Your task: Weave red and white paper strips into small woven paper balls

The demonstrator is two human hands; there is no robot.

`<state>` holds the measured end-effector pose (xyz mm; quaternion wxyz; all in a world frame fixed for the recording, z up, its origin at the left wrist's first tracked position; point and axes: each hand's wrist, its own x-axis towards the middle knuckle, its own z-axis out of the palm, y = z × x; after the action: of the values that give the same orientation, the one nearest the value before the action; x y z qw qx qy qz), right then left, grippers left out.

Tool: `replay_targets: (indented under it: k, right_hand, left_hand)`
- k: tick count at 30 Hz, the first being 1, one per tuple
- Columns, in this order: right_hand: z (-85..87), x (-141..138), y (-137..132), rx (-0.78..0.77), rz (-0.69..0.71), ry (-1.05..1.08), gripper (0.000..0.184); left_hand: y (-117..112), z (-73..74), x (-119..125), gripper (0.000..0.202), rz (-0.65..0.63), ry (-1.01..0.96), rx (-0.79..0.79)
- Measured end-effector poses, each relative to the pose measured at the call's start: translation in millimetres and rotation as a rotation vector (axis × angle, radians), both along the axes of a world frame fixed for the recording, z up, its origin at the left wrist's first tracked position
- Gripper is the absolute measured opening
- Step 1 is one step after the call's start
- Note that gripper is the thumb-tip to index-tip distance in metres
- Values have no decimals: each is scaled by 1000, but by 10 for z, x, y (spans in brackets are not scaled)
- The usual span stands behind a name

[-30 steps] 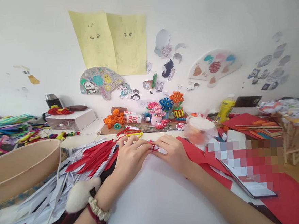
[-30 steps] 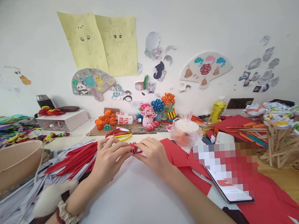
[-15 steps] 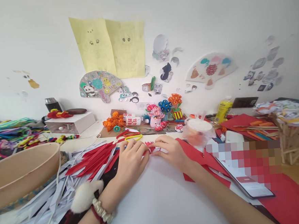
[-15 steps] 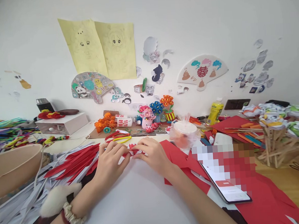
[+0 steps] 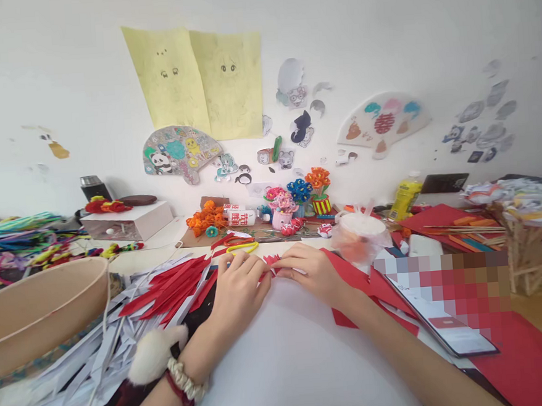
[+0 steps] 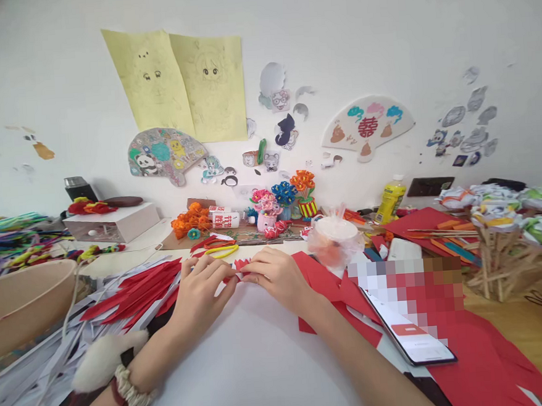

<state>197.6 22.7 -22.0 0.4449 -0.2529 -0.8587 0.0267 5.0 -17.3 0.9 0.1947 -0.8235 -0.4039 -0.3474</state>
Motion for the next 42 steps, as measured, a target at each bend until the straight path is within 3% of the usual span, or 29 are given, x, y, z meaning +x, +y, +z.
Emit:
replay_targets:
  k: [15, 29, 37, 42]
  right_hand:
    - [36, 16, -4, 43, -11, -21, 17]
    - [60, 44, 4, -89, 27, 42, 16]
    - [109, -4, -89, -16, 24, -52, 15]
    - [115, -75, -152, 163, -142, -101, 9]
  left_hand:
    - [27, -32, -12, 16, -44, -5, 3]
    - [31, -29, -19, 19, -105, 11, 3]
    - [33, -31, -27, 18, -94, 6, 19]
    - [22, -38, -27, 19, -113, 58, 26]
